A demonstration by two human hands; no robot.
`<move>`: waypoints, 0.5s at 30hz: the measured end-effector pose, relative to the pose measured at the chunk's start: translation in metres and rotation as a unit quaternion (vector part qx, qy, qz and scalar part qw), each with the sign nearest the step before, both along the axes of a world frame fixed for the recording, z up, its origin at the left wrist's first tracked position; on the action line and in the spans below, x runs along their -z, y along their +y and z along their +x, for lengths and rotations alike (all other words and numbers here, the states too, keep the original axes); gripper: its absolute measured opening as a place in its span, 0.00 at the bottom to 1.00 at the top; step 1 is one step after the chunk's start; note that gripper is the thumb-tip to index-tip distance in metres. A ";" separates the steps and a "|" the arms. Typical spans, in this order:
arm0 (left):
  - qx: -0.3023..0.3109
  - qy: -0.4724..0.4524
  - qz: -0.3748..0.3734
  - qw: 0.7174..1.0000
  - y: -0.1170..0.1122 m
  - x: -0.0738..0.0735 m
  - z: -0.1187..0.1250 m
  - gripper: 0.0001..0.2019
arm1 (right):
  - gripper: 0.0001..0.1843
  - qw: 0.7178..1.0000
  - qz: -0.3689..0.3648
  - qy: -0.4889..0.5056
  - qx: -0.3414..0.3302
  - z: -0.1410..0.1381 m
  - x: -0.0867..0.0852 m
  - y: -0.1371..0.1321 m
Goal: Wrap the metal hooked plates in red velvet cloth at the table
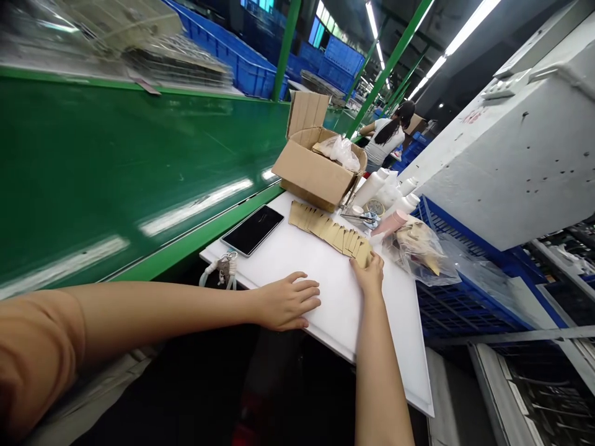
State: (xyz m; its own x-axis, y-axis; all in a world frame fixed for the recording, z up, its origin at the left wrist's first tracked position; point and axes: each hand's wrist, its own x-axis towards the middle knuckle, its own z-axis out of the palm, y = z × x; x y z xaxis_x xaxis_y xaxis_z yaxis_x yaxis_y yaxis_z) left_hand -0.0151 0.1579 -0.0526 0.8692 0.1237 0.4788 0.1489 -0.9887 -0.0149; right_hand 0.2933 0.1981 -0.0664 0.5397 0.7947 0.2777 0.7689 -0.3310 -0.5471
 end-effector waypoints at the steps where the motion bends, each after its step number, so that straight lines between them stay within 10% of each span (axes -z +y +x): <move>1: 0.001 0.000 0.000 1.000 0.000 0.000 0.000 0.19 | 0.41 1.000 -0.003 -0.001 0.001 -0.001 0.000 0.000; 15: 0.011 -0.006 0.004 1.000 0.001 0.000 0.000 0.18 | 0.34 1.000 0.005 0.028 0.006 0.004 -0.001 -0.001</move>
State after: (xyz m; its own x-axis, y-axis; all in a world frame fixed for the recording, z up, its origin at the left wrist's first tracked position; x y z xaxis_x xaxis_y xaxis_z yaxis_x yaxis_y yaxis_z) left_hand -0.0148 0.1593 -0.0527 0.8656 0.1008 0.4905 0.1275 -0.9916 -0.0213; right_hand 0.2973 0.1970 -0.0649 0.5645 0.7848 0.2557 0.7332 -0.3345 -0.5921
